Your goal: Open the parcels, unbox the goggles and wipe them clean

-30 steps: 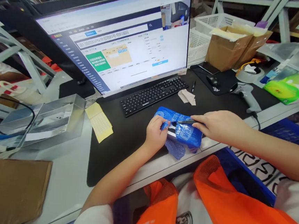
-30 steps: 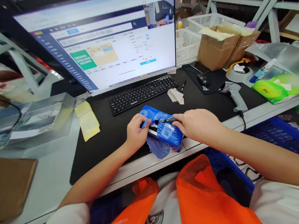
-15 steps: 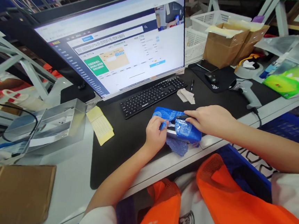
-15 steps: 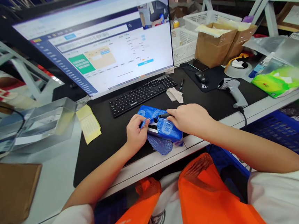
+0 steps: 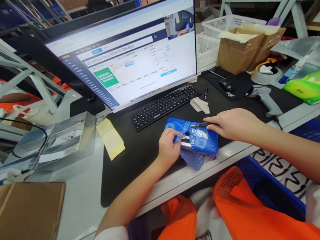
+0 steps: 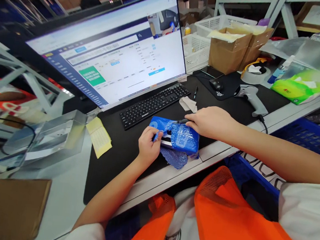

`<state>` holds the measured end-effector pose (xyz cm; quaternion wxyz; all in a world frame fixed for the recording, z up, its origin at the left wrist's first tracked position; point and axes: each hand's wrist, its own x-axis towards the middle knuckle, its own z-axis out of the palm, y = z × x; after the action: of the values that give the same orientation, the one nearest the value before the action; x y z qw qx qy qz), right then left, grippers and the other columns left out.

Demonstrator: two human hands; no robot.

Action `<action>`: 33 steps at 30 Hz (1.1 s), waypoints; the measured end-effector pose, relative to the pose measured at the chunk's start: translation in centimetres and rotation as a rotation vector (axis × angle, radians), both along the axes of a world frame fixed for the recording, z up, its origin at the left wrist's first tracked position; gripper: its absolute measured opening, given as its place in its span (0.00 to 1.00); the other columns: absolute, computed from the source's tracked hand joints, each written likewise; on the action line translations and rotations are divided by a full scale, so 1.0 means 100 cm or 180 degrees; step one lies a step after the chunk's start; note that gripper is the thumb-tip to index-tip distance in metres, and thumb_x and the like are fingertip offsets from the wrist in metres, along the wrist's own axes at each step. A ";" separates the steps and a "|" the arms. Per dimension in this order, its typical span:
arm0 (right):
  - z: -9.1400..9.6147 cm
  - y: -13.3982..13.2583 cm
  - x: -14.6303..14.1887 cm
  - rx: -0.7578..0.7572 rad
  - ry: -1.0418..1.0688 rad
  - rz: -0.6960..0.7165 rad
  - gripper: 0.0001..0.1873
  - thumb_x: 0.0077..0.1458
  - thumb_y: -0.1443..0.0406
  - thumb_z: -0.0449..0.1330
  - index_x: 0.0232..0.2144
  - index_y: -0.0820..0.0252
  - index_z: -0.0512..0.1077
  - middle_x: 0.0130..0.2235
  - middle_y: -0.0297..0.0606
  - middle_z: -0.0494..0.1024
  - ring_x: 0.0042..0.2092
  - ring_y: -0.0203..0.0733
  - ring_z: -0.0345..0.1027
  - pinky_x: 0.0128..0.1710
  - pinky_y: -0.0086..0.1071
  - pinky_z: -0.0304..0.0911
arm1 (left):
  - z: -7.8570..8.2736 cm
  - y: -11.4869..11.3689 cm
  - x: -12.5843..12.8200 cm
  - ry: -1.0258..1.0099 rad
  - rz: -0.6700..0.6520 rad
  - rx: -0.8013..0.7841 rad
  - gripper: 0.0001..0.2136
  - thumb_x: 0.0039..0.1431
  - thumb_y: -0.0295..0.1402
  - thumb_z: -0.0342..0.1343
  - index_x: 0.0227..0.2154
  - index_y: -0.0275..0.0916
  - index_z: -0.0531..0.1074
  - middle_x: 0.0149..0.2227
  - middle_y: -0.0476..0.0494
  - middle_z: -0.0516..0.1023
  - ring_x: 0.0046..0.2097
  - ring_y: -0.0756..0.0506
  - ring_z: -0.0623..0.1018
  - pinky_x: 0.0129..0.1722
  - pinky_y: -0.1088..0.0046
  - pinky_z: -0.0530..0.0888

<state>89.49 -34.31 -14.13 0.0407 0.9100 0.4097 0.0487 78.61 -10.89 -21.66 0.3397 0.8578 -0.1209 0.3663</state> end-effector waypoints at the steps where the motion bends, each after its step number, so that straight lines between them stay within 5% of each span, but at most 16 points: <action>1: -0.001 0.002 0.004 0.0037 -0.0009 0.0004 0.27 0.69 0.50 0.47 0.58 0.51 0.77 0.42 0.44 0.84 0.40 0.50 0.78 0.31 0.35 0.57 | 0.000 -0.001 0.000 -0.0014 -0.0037 0.0002 0.08 0.67 0.28 0.55 0.30 0.40 0.69 0.31 0.47 0.75 0.36 0.47 0.74 0.38 0.69 0.72; 9: -0.008 -0.009 0.027 0.0472 -0.0006 -0.0304 0.29 0.69 0.47 0.47 0.59 0.52 0.76 0.45 0.45 0.84 0.41 0.49 0.78 0.36 0.35 0.63 | 0.015 -0.004 0.005 0.0437 -0.0195 0.0291 0.05 0.64 0.26 0.55 0.32 0.40 0.69 0.33 0.46 0.74 0.37 0.46 0.75 0.40 0.67 0.73; 16: -0.018 -0.041 0.012 0.0593 0.0610 -0.0243 0.28 0.69 0.47 0.47 0.59 0.48 0.76 0.49 0.40 0.84 0.45 0.50 0.79 0.41 0.38 0.68 | 0.038 -0.014 0.029 0.0875 0.0116 0.1530 0.11 0.61 0.25 0.57 0.47 0.37 0.73 0.46 0.36 0.77 0.47 0.38 0.76 0.48 0.59 0.74; 20: -0.025 -0.039 0.006 0.0594 0.0807 -0.0081 0.26 0.69 0.50 0.48 0.60 0.47 0.75 0.51 0.39 0.83 0.47 0.50 0.79 0.43 0.38 0.68 | 0.036 -0.021 0.037 0.0842 0.0296 0.2209 0.07 0.62 0.24 0.54 0.41 0.37 0.74 0.41 0.36 0.79 0.43 0.36 0.77 0.42 0.59 0.72; 25: -0.027 -0.035 0.001 0.0459 0.0743 -0.0066 0.27 0.70 0.50 0.48 0.62 0.49 0.73 0.48 0.42 0.84 0.45 0.50 0.80 0.39 0.36 0.68 | 0.031 -0.019 0.048 0.0866 0.0388 0.2216 0.05 0.60 0.24 0.52 0.32 0.39 0.70 0.34 0.37 0.76 0.38 0.37 0.75 0.39 0.60 0.71; 33: -0.023 -0.029 -0.002 0.0377 0.0736 -0.0238 0.28 0.69 0.49 0.47 0.62 0.49 0.73 0.46 0.43 0.84 0.43 0.51 0.80 0.37 0.36 0.66 | 0.031 -0.003 0.061 0.1123 -0.0303 0.1504 0.02 0.62 0.28 0.56 0.34 0.40 0.70 0.36 0.43 0.77 0.41 0.40 0.75 0.45 0.62 0.73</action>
<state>89.30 -37.23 -16.42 -0.0589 0.9250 0.3738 -0.0339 84.69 -11.15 -18.55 0.1633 0.9569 -0.1819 0.1570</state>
